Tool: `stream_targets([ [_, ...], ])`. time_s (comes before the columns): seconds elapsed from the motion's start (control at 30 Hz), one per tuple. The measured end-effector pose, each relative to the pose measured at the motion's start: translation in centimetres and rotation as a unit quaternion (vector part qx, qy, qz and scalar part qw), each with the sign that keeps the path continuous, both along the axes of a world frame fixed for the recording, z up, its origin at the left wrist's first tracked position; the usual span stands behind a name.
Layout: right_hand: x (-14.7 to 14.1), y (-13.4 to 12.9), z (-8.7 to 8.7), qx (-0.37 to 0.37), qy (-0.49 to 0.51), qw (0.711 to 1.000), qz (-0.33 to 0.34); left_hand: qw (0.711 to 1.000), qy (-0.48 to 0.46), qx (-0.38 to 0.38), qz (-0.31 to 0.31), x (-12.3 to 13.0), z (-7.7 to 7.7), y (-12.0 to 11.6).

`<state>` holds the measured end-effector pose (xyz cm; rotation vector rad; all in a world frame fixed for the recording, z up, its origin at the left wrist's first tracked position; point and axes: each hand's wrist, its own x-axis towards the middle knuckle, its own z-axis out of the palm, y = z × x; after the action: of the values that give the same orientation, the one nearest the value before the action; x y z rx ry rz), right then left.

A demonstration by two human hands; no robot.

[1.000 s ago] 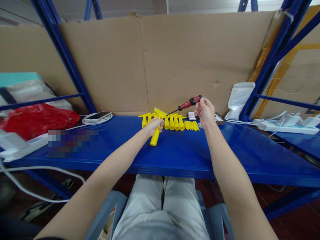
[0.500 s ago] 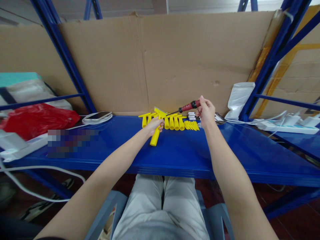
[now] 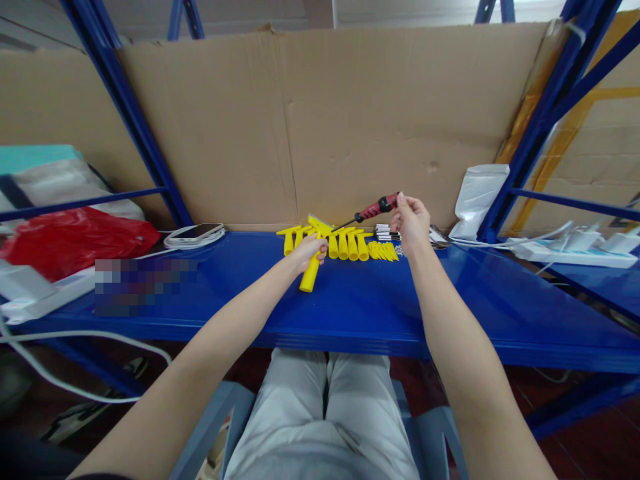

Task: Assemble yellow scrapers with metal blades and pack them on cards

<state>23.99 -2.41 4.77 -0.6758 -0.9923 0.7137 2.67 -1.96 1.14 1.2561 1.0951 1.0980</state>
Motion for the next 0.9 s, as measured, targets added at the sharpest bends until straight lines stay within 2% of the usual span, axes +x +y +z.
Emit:
stream_targets([
  [0.4, -0.1, 0.14, -0.13, -0.008, -0.007, 1.0, -0.015, 1.0, 0.002, 0.0, -0.004, -0.02, 0.11, -0.07],
  [0.7, 0.02, 0.11, 0.04, -0.008, -0.005, 0.999, 0.045, 1.0, 0.005, -0.008, 0.001, 0.07, 0.34, -0.29],
  [0.9, -0.13, 0.05, 0.05, -0.006, -0.005, 0.999, 0.046, 1.0, 0.005, -0.008, 0.001, 0.03, 0.35, -0.36],
])
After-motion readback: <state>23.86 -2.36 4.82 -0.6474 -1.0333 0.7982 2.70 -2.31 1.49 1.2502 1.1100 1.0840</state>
